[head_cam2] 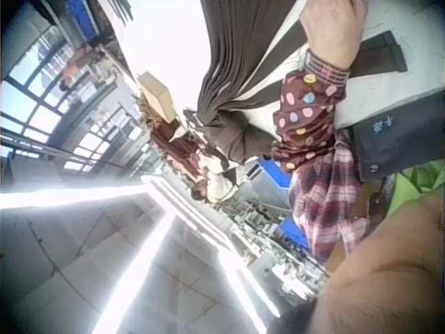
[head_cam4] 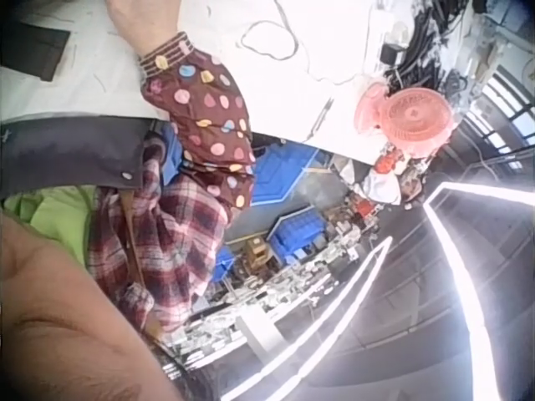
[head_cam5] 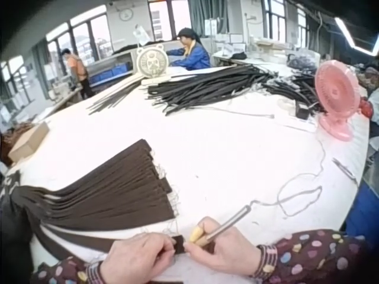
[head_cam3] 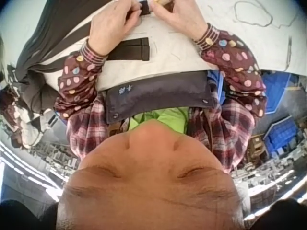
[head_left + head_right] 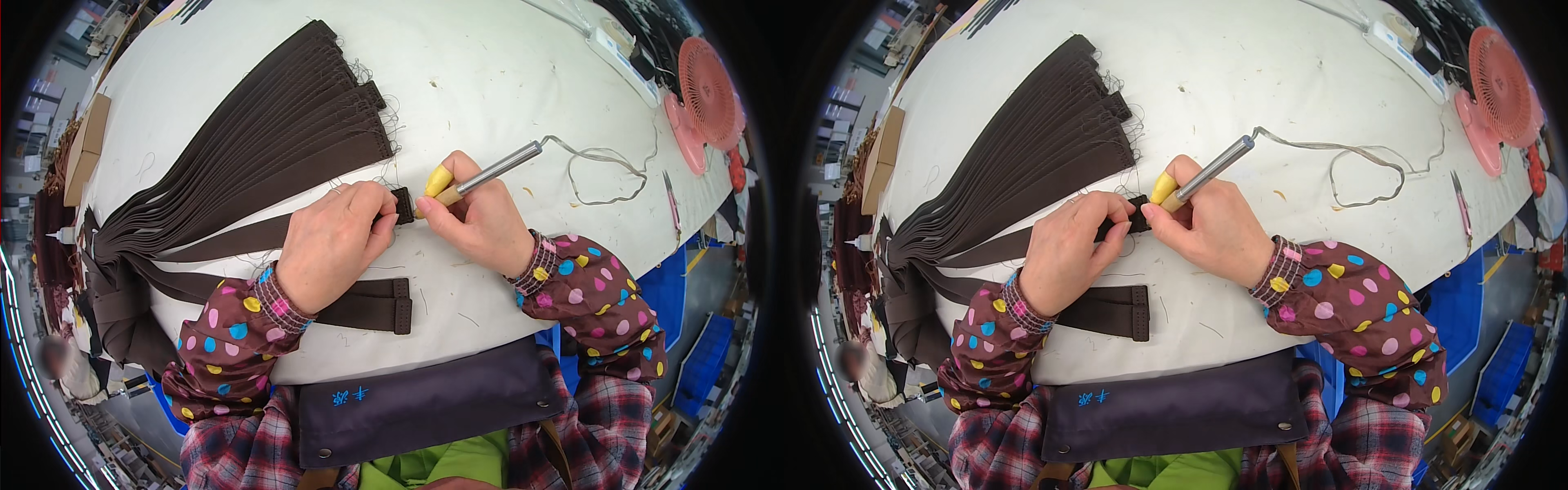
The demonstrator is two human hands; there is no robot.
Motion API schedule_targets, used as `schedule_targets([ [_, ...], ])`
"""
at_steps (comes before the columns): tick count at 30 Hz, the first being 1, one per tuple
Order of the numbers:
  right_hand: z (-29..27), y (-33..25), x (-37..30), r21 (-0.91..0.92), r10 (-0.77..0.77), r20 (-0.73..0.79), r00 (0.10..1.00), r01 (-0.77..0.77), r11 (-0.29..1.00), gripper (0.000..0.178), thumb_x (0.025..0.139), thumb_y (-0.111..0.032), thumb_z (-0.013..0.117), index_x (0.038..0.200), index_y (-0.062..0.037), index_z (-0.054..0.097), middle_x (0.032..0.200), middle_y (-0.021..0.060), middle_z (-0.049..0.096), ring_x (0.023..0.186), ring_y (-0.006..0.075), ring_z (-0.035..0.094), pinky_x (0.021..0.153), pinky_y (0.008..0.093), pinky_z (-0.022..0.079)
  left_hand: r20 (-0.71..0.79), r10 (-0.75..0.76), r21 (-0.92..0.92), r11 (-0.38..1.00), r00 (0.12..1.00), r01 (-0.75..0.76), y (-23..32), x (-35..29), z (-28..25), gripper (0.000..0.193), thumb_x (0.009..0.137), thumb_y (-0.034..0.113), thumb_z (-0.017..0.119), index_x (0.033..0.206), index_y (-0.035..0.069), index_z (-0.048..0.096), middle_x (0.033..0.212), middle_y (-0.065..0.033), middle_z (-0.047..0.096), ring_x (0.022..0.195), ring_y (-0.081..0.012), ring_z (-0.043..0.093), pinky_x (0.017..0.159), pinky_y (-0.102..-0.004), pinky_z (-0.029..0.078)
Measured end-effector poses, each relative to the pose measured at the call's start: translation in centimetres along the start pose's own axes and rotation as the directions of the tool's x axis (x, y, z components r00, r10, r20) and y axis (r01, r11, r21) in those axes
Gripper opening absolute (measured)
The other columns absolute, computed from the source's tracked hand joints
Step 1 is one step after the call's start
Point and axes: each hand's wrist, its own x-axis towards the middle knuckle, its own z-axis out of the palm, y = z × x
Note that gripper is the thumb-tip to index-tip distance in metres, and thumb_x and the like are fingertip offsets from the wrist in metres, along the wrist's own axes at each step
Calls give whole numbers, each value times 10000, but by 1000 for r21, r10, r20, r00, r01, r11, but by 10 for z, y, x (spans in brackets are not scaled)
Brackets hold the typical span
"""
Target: Use a handheld heating tool to fuse leather fringe strips to a main attachment band.
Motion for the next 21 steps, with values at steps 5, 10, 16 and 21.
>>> schedule_targets([
  [5,1,2,2,-10,4,-2,1000,-4,1000,259,835,-131,638,889,-25,408,629,97,561,520,165,548,482,286,419,0,1,-3,1000,1000,-1,-3,0,0,158,762,77,655,838,77,516,710,-53,571,662,-237,585,560,-336,469],
  [10,1,1,1,-25,2,-6,1000,-2,1000,263,832,-133,640,890,-26,407,625,101,557,516,176,547,479,294,415,-1,12,6,1000,1000,-12,-2,0,1,160,763,80,656,836,78,514,706,-50,571,659,-237,586,556,-337,469],
  [16,1,3,0,2,-18,-5,1000,18,1000,254,839,-123,636,891,-28,406,630,84,558,518,138,534,478,273,407,157,104,-72,993,982,-94,-9,6,-15,181,769,101,663,864,74,512,820,-59,581,758,-235,616,603,-327,492],
  [21,3,3,0,115,-8,11,1000,7,993,240,849,-111,628,890,-27,407,640,54,565,530,82,510,481,244,395,359,14,-164,985,933,48,-15,19,-28,305,731,75,711,983,69,538,1054,-67,547,823,-190,608,699,-297,501],
])
